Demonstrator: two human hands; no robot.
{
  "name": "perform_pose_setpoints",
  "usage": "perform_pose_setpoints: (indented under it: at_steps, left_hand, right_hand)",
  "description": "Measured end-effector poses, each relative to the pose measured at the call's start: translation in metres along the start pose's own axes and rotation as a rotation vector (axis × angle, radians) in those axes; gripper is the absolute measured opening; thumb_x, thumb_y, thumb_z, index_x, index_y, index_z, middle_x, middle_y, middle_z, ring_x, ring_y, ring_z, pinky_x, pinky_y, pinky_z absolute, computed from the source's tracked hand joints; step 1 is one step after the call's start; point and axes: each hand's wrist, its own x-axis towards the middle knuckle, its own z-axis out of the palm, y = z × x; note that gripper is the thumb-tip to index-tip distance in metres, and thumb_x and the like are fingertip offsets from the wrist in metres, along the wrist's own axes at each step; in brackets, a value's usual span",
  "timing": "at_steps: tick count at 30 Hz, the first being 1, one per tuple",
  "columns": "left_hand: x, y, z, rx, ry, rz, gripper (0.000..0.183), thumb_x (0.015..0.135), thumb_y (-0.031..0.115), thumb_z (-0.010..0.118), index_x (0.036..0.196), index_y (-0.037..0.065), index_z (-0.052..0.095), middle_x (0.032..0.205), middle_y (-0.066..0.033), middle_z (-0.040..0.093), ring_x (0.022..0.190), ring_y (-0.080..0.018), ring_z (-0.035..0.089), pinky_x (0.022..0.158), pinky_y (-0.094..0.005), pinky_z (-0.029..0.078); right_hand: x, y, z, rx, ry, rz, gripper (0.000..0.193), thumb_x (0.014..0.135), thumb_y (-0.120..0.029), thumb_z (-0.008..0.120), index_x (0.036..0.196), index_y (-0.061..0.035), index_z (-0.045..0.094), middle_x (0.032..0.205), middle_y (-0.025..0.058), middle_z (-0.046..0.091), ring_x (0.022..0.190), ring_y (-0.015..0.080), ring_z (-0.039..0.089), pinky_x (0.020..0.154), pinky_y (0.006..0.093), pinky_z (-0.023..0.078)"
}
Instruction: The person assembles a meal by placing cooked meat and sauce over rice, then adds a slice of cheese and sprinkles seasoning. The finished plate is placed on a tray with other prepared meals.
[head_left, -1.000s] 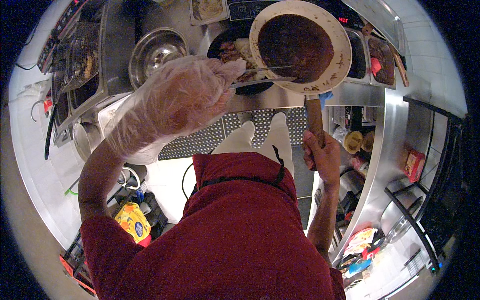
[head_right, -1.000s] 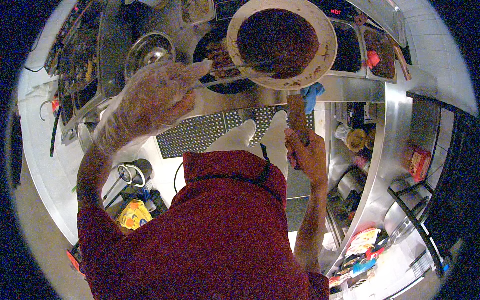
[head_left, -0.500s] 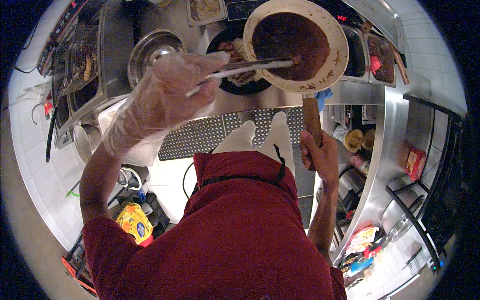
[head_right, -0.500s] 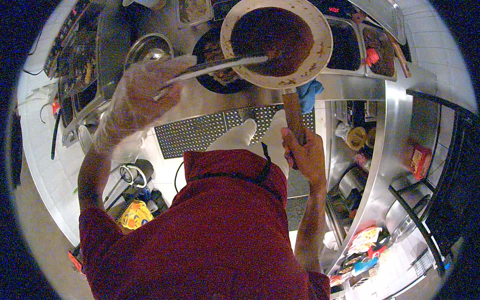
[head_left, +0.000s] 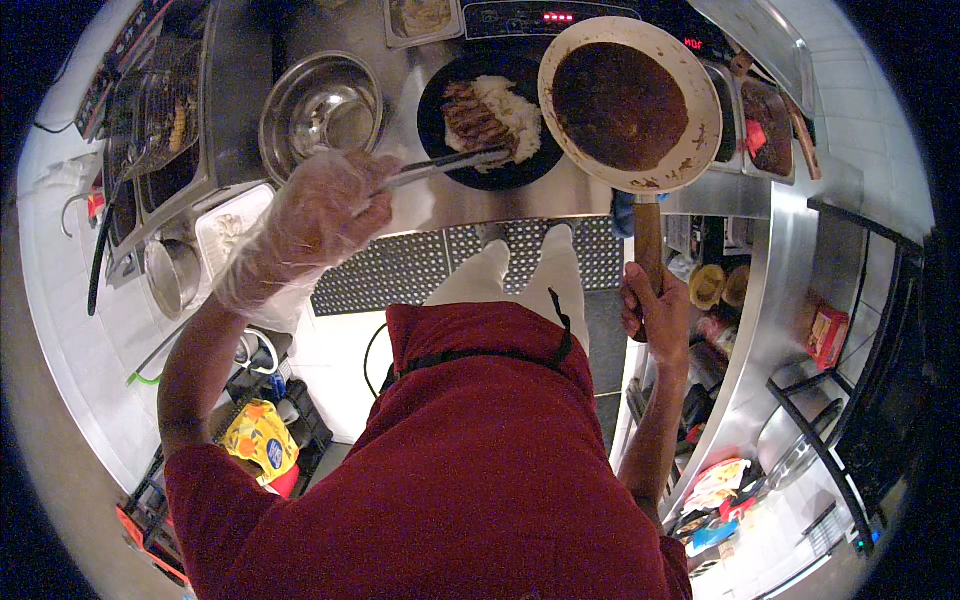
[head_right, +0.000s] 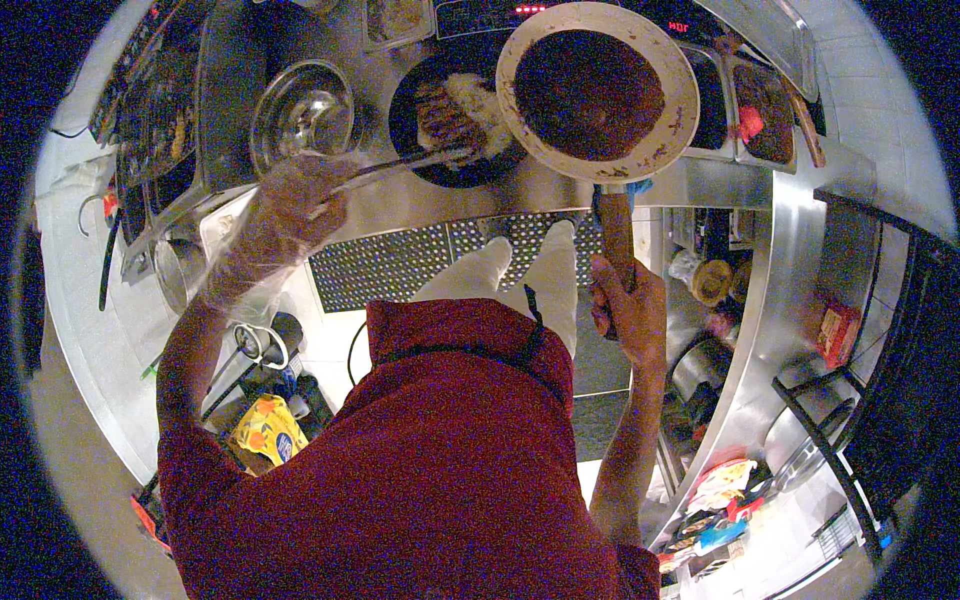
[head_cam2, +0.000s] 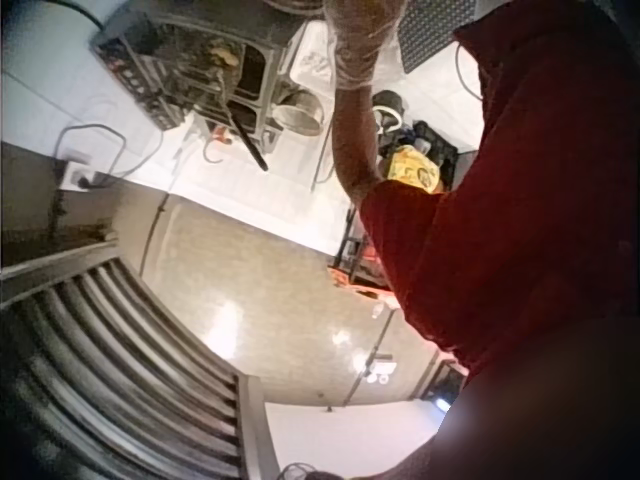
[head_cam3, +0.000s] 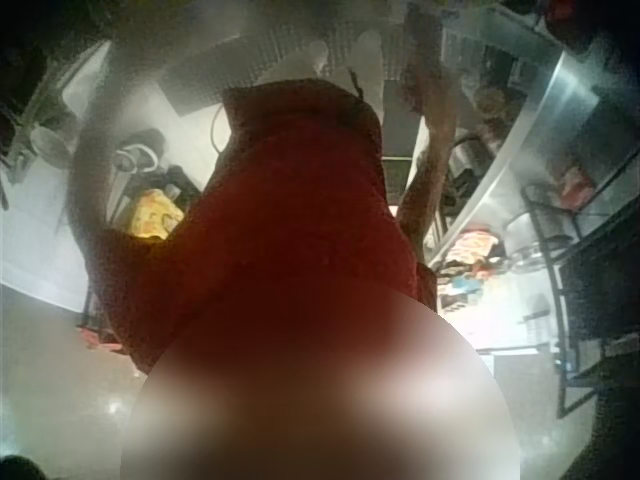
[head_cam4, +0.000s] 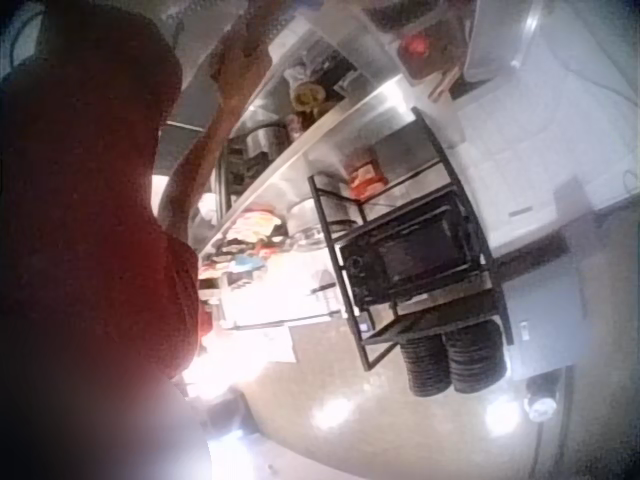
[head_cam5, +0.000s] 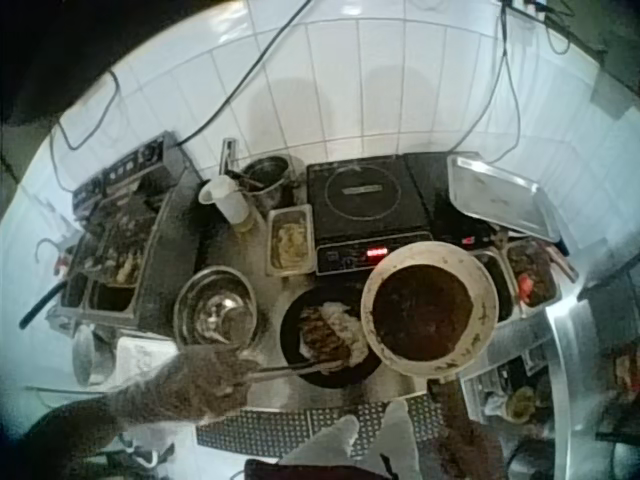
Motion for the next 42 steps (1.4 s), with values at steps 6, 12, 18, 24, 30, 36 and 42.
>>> perform_pose_setpoints:
  at_steps: [6,12,18,24,30,36,42]
  left_hand:
    - [-0.006,-0.009,0.035,-0.01,-0.149,0.001,0.04,0.089,0.021,0.066,0.124,0.003,0.059,0.106,-0.0134,0.067,0.095,-0.034,0.063,0.085,-0.0455,0.05]
    - [-0.006,-0.015,0.046,-0.094,-0.008,0.046,0.043,0.088,0.022,0.065,0.126,0.003,0.059,0.093,-0.0133,0.066,0.087,-0.0329,0.063,0.079,-0.0454,0.051]
    - [-0.008,-0.01,0.044,-0.046,0.011,0.07,0.043,0.086,0.019,0.067,0.124,0.003,0.059,0.091,-0.0136,0.064,0.086,-0.0348,0.064,0.079,-0.0466,0.052]
    - [-0.007,-0.007,0.029,-0.034,0.075,0.029,0.032,0.085,0.017,0.069,0.113,0.004,0.063,0.087,-0.0094,0.064,0.077,-0.0283,0.063,0.068,-0.0391,0.053]
    - [-0.017,0.004,0.01,-0.076,0.202,0.019,0.035,0.08,0.005,0.07,0.113,0.002,0.062,0.086,-0.0126,0.063,0.074,-0.0318,0.063,0.064,-0.0428,0.053]
    - [-0.02,0.017,0.005,-0.05,0.305,-0.115,0.03,0.082,0.004,0.069,0.111,-0.002,0.062,0.095,-0.019,0.069,0.078,-0.033,0.068,0.066,-0.0411,0.053]
    - [0.002,0.022,-0.001,-0.402,0.347,-0.46,0.027,0.086,0.006,0.066,0.11,-0.005,0.065,0.09,-0.0221,0.07,0.076,-0.0348,0.07,0.068,-0.0408,0.055]
  right_hand:
    - [-0.001,-0.002,0.001,-0.003,-0.007,-0.003,0.033,0.097,-0.034,0.066,0.081,-0.006,0.058,0.06,-0.0009,0.055,0.042,0.008,0.05,0.037,0.0248,0.038]
    - [-0.002,-0.007,0.004,-0.072,0.0,-0.052,0.033,0.097,-0.034,0.066,0.08,-0.006,0.059,0.059,-0.0003,0.056,0.041,0.0083,0.051,0.037,0.0252,0.039]
    - [0.0,-0.012,0.008,-0.063,-0.006,-0.031,0.03,0.098,-0.032,0.066,0.083,-0.0077,0.055,0.061,-0.0022,0.049,0.041,0.0061,0.044,0.036,0.0233,0.035]
    - [0.012,-0.02,0.004,-0.04,-0.022,-0.043,0.032,0.098,-0.035,0.066,0.084,-0.0073,0.056,0.061,-0.0023,0.05,0.043,0.0062,0.045,0.037,0.0233,0.034]
    - [0.052,-0.057,0.003,-0.073,-0.089,-0.161,0.049,0.099,-0.051,0.056,0.078,-0.0065,0.059,0.058,-0.0005,0.055,0.041,0.0095,0.05,0.038,0.027,0.038]
    - [0.144,-0.111,0.025,0.015,-0.165,-0.194,0.056,0.099,-0.057,0.052,0.085,-0.0039,0.059,0.062,0.0009,0.054,0.04,0.0102,0.048,0.036,0.0253,0.035]
    - [0.207,-0.139,0.036,0.039,-0.294,-0.217,0.058,0.096,-0.06,0.055,0.082,-0.0045,0.06,0.062,0.0012,0.055,0.041,0.0112,0.049,0.037,0.0271,0.038]
